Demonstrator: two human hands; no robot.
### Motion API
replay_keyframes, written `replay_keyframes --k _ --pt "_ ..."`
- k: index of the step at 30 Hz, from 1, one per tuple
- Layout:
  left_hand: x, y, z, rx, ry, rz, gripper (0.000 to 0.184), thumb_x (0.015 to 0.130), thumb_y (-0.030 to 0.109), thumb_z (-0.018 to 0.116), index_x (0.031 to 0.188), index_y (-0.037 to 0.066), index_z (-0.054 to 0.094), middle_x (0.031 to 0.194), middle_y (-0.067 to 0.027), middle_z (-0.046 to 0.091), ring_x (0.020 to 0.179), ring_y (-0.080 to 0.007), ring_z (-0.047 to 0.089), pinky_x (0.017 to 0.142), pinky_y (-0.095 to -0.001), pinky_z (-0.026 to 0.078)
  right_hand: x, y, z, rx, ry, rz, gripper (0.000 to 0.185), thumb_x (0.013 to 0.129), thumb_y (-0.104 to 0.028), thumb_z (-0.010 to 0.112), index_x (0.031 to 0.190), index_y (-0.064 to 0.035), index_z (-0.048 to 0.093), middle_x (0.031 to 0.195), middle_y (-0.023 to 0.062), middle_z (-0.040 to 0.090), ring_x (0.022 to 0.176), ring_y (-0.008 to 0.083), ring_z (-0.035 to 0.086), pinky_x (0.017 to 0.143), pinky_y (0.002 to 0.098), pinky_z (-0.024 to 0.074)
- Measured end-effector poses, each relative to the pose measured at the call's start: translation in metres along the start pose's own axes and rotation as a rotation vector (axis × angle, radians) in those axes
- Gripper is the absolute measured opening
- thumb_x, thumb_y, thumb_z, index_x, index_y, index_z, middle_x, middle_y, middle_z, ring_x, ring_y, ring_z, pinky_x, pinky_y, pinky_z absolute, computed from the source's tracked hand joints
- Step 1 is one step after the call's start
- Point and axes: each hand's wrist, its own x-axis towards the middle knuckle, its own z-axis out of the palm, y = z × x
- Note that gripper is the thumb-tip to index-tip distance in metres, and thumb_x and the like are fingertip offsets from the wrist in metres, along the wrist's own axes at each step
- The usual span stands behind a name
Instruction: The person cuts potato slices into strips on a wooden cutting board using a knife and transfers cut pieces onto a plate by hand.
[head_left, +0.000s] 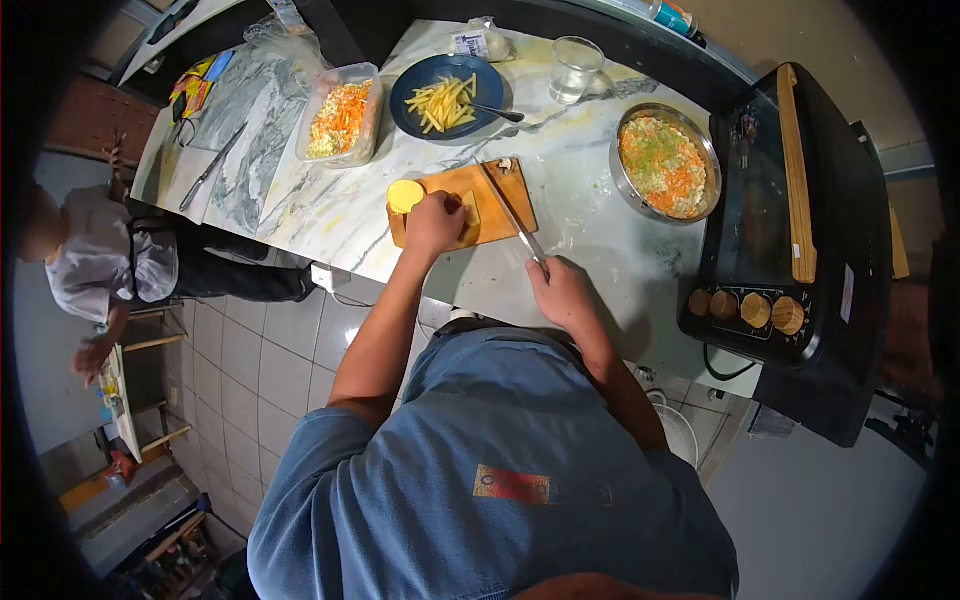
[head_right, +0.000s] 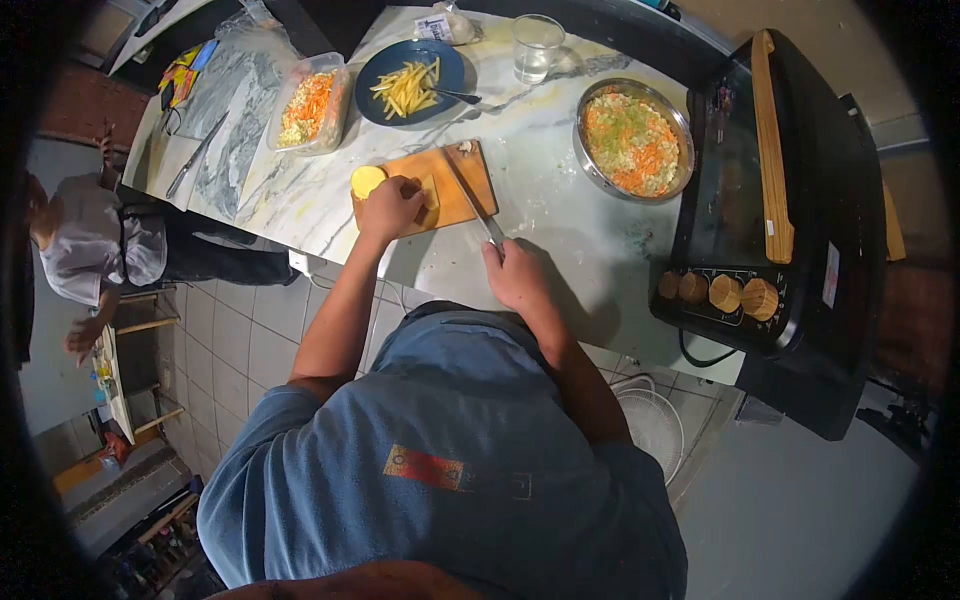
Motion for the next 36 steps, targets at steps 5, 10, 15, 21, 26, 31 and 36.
replay_keyframes --k 5,10,15,21,26,31,36 --pt "0.003 0.007 0.019 -0.12 -0.089 -0.054 0.029 0.081 0.029 0.072 0.086 0.0 0.071 0.081 -0.0168 0.072 0.076 -0.0325 0.07 0.072 -0.0399 0.055 0.003 0.003 0.013 -0.018 -0.015 -0.059 0.049 0.098 -0.043 0.046 0.095 0.0039 0.061 0.086 0.0306 0.065 0.089 0.0499 0.061 0.08 0.0564 0.0466" --pt "0.002 0.017 0.026 -0.165 -0.053 -0.034 0.03 0.08 0.03 0.074 0.08 0.001 0.069 0.073 -0.014 0.07 0.068 -0.0284 0.069 0.065 -0.0373 0.053 0.001 0.003 0.01 -0.048 -0.028 -0.054 0.049 0.1 -0.041 0.042 0.099 0.005 0.058 0.091 0.0322 0.064 0.091 0.0509 0.061 0.082 0.0572 0.0465" --pt "0.004 0.015 0.026 -0.274 -0.081 -0.116 0.03 0.08 0.03 0.076 0.078 0.001 0.069 0.068 -0.0099 0.068 0.062 -0.0217 0.067 0.062 -0.0338 0.051 0.002 0.002 0.011 -0.046 0.017 -0.058 0.048 0.1 -0.04 0.042 0.097 0.005 0.058 0.091 0.0321 0.064 0.091 0.0508 0.061 0.082 0.057 0.0467" --pt "0.008 0.006 0.033 -0.321 -0.066 -0.087 0.03 0.08 0.03 0.077 0.079 0.001 0.069 0.07 -0.0093 0.069 0.062 -0.0209 0.066 0.062 -0.0326 0.051 0.003 -0.001 0.017 -0.038 0.025 -0.096 0.048 0.101 -0.04 0.04 0.097 0.0047 0.058 0.091 0.0316 0.065 0.089 0.0504 0.062 0.08 0.0562 0.0477" --pt "0.004 0.012 0.029 -0.296 -0.052 -0.083 0.029 0.079 0.029 0.077 0.079 0.001 0.069 0.071 -0.0092 0.069 0.063 -0.0208 0.067 0.062 -0.0325 0.051 0.001 -0.007 0.022 -0.032 0.016 -0.058 0.048 0.101 -0.04 0.039 0.099 0.0044 0.057 0.091 0.0321 0.065 0.089 0.0505 0.062 0.081 0.0565 0.048" --pt "0.007 0.007 0.032 -0.325 -0.047 -0.071 0.029 0.079 0.029 0.077 0.081 0.001 0.069 0.072 -0.0096 0.07 0.064 -0.0208 0.067 0.063 -0.0323 0.051 0.003 -0.006 0.027 -0.081 0.002 0.004 0.046 0.101 -0.039 0.04 0.102 0.0036 0.055 0.09 0.0317 0.065 0.088 0.0512 0.062 0.08 0.0575 0.0487" --pt "0.005 0.011 0.027 -0.281 -0.062 -0.073 0.028 0.081 0.028 0.077 0.083 0.001 0.068 0.072 -0.0099 0.069 0.065 -0.019 0.067 0.064 -0.0309 0.051 0.003 -0.009 0.031 -0.079 0.011 0.012 0.043 0.102 -0.037 0.041 0.102 0.003 0.056 0.089 0.0318 0.065 0.087 0.0502 0.063 0.079 0.0568 0.0496"
